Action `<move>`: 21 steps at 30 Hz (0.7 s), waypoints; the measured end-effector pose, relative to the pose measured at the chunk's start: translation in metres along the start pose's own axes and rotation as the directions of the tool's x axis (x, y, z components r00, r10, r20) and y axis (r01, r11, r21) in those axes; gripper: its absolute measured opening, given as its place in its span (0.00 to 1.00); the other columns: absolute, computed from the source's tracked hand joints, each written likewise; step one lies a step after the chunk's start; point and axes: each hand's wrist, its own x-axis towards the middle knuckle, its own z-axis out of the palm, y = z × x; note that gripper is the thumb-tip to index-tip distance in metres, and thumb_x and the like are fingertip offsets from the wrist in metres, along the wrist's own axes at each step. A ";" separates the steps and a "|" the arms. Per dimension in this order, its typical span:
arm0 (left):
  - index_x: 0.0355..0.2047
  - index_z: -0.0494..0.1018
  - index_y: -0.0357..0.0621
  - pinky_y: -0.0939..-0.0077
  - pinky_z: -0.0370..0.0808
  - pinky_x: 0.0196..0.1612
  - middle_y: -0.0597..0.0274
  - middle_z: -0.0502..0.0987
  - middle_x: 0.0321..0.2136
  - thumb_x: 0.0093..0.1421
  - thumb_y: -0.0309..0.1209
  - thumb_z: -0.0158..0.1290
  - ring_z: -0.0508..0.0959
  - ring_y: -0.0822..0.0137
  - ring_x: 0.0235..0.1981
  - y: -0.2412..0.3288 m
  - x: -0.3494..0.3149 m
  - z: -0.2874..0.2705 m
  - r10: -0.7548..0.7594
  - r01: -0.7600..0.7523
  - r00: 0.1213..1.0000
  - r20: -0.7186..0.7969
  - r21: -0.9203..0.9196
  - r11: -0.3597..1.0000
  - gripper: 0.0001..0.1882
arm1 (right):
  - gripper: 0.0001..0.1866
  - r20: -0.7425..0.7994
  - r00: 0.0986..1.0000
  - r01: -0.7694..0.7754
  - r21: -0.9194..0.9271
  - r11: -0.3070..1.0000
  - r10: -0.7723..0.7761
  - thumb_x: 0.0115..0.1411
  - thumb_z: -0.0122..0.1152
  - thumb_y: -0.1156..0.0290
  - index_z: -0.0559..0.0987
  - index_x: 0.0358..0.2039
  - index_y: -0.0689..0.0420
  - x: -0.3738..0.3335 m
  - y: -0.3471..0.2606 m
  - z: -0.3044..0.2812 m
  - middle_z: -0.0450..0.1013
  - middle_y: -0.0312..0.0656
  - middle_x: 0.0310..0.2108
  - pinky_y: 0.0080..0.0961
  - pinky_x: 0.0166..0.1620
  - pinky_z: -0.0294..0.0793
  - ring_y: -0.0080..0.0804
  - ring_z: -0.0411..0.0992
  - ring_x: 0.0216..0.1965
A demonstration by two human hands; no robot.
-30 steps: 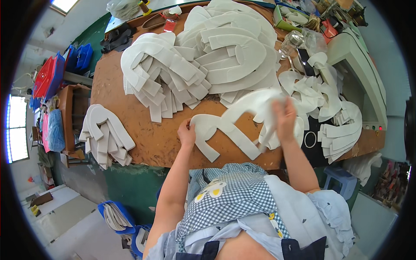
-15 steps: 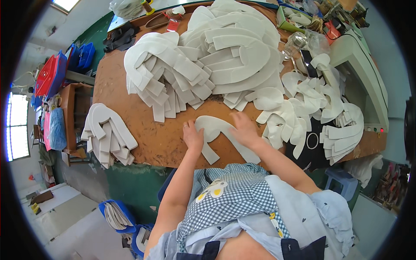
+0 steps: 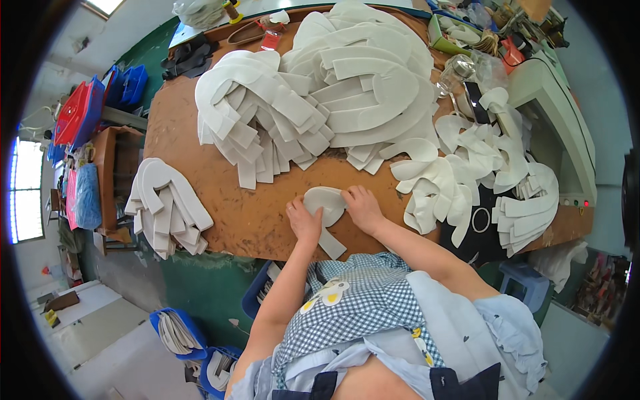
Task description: Inspecting and sorting pre-cut shoe upper components on a manufacturing workbench.
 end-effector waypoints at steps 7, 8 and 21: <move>0.50 0.64 0.42 0.60 0.67 0.51 0.49 0.65 0.45 0.45 0.26 0.63 0.65 0.48 0.49 0.000 0.008 -0.010 0.002 0.011 0.994 0.108 -0.112 0.994 0.31 | 0.12 -0.069 0.996 0.078 0.283 0.956 -0.061 0.49 0.56 0.77 0.71 0.37 0.57 -0.004 0.001 0.006 0.71 0.45 0.34 0.35 0.41 0.71 0.45 0.71 0.39; 0.50 0.65 0.44 0.61 0.68 0.50 0.50 0.65 0.45 0.45 0.25 0.62 0.66 0.49 0.50 0.001 0.007 -0.013 0.072 -0.060 0.994 0.081 -0.142 0.988 0.31 | 0.12 -0.073 0.995 0.084 0.283 0.955 -0.065 0.49 0.56 0.77 0.71 0.37 0.57 -0.006 0.001 0.004 0.71 0.45 0.34 0.35 0.41 0.71 0.45 0.71 0.39; 0.36 0.73 0.40 0.64 0.67 0.54 0.55 0.73 0.46 0.50 0.22 0.58 0.70 0.56 0.50 0.010 0.043 -0.049 0.514 -0.450 0.856 0.060 -0.405 0.796 0.12 | 0.12 0.101 0.931 -0.347 0.537 0.769 0.350 0.64 0.46 0.63 0.71 0.39 0.58 -0.025 0.015 -0.022 0.74 0.51 0.33 0.38 0.39 0.72 0.51 0.73 0.37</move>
